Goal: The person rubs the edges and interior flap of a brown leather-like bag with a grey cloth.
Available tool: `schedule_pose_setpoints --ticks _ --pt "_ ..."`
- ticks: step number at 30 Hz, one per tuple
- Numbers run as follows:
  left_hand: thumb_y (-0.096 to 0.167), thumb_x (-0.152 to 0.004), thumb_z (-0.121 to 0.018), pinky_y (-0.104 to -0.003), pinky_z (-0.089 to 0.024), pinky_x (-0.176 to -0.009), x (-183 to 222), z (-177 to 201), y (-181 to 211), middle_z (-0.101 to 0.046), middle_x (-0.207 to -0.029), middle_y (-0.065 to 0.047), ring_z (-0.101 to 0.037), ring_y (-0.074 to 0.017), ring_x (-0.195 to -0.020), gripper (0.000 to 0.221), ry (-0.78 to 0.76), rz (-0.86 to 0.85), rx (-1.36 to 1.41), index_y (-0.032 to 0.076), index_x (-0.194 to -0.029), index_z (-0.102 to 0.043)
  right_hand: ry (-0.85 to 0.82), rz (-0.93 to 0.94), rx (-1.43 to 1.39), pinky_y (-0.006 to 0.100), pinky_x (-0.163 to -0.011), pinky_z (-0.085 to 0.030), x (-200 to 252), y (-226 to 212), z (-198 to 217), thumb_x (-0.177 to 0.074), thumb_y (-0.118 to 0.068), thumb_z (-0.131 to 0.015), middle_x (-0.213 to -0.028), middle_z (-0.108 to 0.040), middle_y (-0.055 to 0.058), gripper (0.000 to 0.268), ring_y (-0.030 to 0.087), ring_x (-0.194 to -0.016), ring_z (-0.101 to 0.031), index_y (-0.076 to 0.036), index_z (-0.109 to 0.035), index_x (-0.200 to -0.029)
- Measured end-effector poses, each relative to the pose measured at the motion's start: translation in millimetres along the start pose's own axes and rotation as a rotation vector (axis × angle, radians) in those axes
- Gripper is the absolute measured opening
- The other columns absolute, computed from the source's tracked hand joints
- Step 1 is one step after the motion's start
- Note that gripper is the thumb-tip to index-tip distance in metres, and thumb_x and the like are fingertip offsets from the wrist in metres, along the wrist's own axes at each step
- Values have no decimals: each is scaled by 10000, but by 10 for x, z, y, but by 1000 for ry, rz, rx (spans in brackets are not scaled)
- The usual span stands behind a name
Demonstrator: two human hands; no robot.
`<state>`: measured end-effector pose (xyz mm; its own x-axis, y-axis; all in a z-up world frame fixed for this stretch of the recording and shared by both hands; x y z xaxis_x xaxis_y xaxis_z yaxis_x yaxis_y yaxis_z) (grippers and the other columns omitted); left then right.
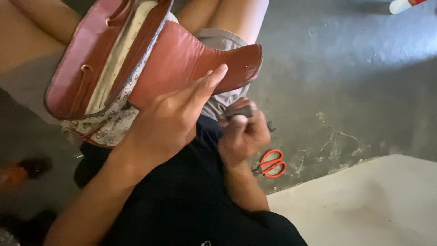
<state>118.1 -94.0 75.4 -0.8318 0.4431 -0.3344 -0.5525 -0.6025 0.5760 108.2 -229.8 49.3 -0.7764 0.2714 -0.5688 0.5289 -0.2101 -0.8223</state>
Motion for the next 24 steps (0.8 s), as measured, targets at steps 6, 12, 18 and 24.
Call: schedule_pose_setpoints --ticks 6,12,18,24 --pt "-108 -929 -500 -425 -553 -1008 79 -70 9 -600 -1497 -287 -633 -332 -1377 683 33 -2 -108 9 -1582 -338 -1 1 133 300 -527 -340 14 -75 -45 -1005 -266 -600 -516 -502 32 422 133 -477 -410 -78 -471 -650" --pt "-47 -923 -529 -352 -513 -1080 85 -147 1 -640 -1445 -222 -669 -264 -1302 528 78 4 -260 -55 -1450 -507 116 -120 443 294 -543 -405 -91 23 25 -861 -106 -663 -620 -530 -9 234 83 -576 -411 -104 -512 -683" --pt "79 -996 -607 -352 -609 -804 105 -139 8 -671 -1419 -185 -748 -237 -1154 427 88 57 -400 17 -1416 -561 197 -170 148 284 -524 -363 -107 -23 9 -994 -288 -628 -553 -465 31 457 104 -498 -432 -108 -416 -632" --pt "7 -970 -571 -347 -589 -954 121 -157 7 -701 -1349 -211 -725 -254 -1208 437 97 28 -398 -23 -1405 -549 248 -247 433 315 -526 -416 -154 31 127 -1006 -331 -569 -503 -500 21 447 113 -489 -433 -114 -435 -639"
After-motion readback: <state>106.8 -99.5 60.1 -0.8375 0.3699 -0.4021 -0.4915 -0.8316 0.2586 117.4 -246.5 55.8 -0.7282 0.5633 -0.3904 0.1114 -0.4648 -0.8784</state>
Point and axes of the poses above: each hand's wrist, its own x-axis away from the middle knuckle, its own z-axis out of the back of the hand, y = z × x, the point moved 8 cm from there along -x, towards the middle knuckle
